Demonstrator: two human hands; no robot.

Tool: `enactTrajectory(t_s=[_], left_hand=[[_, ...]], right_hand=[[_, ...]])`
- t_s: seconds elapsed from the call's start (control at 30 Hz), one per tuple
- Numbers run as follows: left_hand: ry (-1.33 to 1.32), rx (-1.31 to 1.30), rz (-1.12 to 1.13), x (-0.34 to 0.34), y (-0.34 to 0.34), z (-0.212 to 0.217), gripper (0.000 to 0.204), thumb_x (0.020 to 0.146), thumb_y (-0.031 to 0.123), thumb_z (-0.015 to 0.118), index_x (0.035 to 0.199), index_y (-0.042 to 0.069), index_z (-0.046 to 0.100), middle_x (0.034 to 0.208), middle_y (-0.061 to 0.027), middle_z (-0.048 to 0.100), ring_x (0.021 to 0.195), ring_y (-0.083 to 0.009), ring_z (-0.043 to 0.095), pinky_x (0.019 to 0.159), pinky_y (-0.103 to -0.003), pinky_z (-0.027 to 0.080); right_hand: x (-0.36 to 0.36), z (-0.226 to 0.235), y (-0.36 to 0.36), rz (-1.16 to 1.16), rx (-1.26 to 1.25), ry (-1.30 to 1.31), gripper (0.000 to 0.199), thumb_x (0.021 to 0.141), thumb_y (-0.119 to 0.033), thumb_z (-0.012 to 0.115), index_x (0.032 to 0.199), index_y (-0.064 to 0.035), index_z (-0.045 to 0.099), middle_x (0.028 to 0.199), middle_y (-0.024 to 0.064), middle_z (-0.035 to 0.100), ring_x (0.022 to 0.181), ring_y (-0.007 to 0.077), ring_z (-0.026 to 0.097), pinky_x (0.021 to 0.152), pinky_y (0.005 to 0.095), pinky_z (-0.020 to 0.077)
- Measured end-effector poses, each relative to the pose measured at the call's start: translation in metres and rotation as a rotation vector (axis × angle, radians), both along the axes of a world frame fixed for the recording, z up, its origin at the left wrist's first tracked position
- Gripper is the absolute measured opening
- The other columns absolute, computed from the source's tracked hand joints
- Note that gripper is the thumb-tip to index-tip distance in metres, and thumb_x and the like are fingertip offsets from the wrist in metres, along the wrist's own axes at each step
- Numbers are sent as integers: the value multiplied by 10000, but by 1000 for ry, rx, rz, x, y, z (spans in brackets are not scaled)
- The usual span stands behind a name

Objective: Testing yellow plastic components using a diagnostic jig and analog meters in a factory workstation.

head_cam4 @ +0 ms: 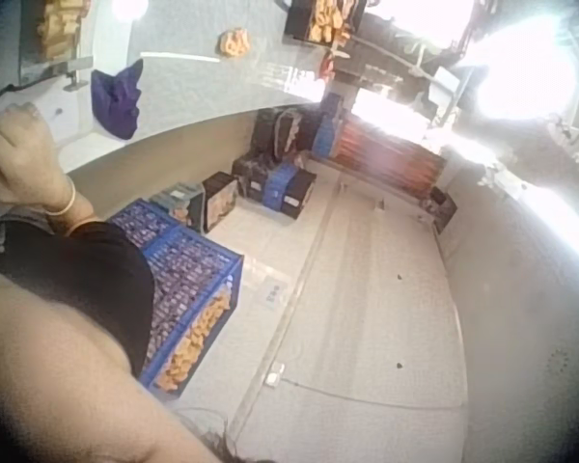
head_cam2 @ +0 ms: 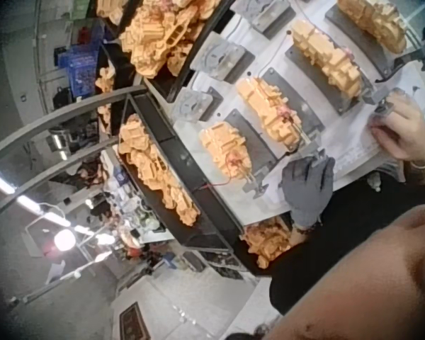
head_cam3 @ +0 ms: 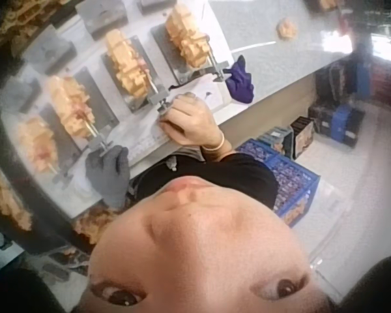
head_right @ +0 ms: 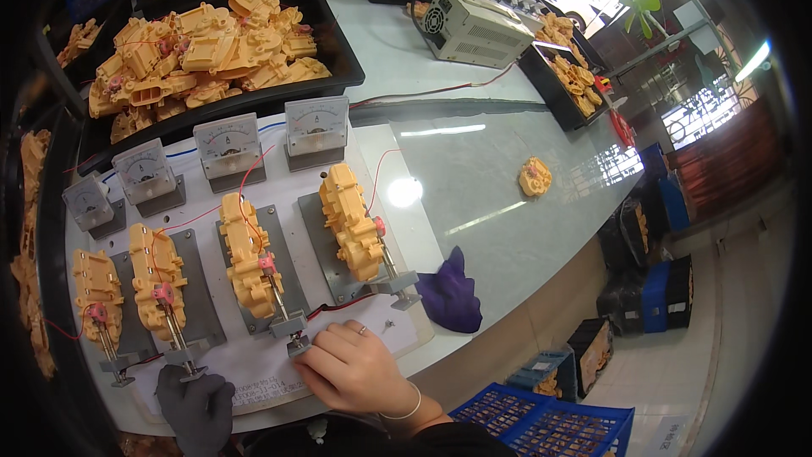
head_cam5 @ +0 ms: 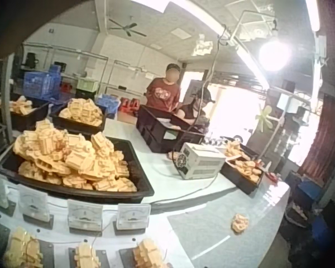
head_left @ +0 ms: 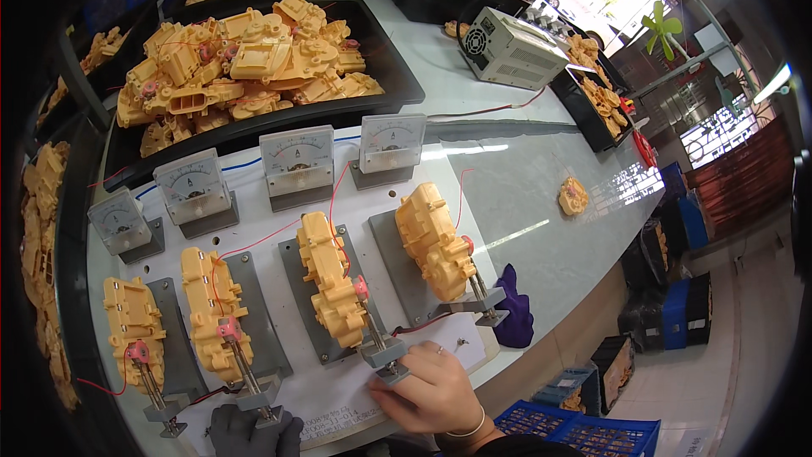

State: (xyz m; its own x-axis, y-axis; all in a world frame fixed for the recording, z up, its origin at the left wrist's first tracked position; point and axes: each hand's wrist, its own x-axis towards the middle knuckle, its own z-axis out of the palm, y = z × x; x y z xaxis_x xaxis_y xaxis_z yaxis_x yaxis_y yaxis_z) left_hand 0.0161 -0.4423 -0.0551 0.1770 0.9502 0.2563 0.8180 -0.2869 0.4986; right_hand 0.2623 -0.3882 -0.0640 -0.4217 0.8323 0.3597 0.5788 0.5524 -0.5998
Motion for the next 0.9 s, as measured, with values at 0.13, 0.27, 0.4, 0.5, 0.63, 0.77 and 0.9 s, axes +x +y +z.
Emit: enactTrajectory(t_s=[0.13,0.27,0.4,0.5,0.63,0.77,0.9], left_hand=[[21,31,6,1,0,0,179,760,144,768,910,138,671,867,-96,681,812,-354,597,713,-450,481],[16,42,-2,0,0,1,180,761,145,767,915,139,675,838,-99,667,809,-354,594,704,-454,480],[10,36,9,2,0,1,165,764,152,764,900,145,672,807,-96,649,805,-352,589,680,-462,475],[14,37,9,1,0,2,154,769,157,758,893,151,668,811,-100,647,800,-352,586,671,-462,473],[35,43,3,1,-1,3,142,775,152,749,889,153,664,806,-101,637,796,-352,584,679,-455,472],[18,88,-5,2,-1,1,136,771,139,746,879,148,664,783,-98,623,793,-350,583,685,-456,471],[-10,68,3,3,-1,4,152,754,123,746,876,148,661,775,-102,609,784,-345,578,693,-460,466]], right_hand=[[0,0,0,0,0,-2,218,648,-65,779,828,-71,656,768,46,577,606,225,537,568,334,416],[-2,2,0,3,12,-8,185,680,-67,764,790,-69,615,731,42,527,609,219,522,569,330,406],[-1,3,0,3,7,-14,168,713,-69,748,764,-69,588,694,36,475,616,211,508,575,324,397],[-2,2,-1,-5,10,-3,161,715,-71,749,770,-72,597,690,37,472,616,211,510,576,323,399],[-2,2,-1,9,19,5,150,721,-76,746,777,-76,606,690,36,474,617,209,514,578,323,402],[-2,0,-1,6,20,19,133,732,-81,738,785,-81,616,680,37,475,608,211,517,574,325,405],[-2,-2,-2,-4,18,21,126,734,-82,735,790,-83,622,670,39,472,593,216,513,568,326,404]])
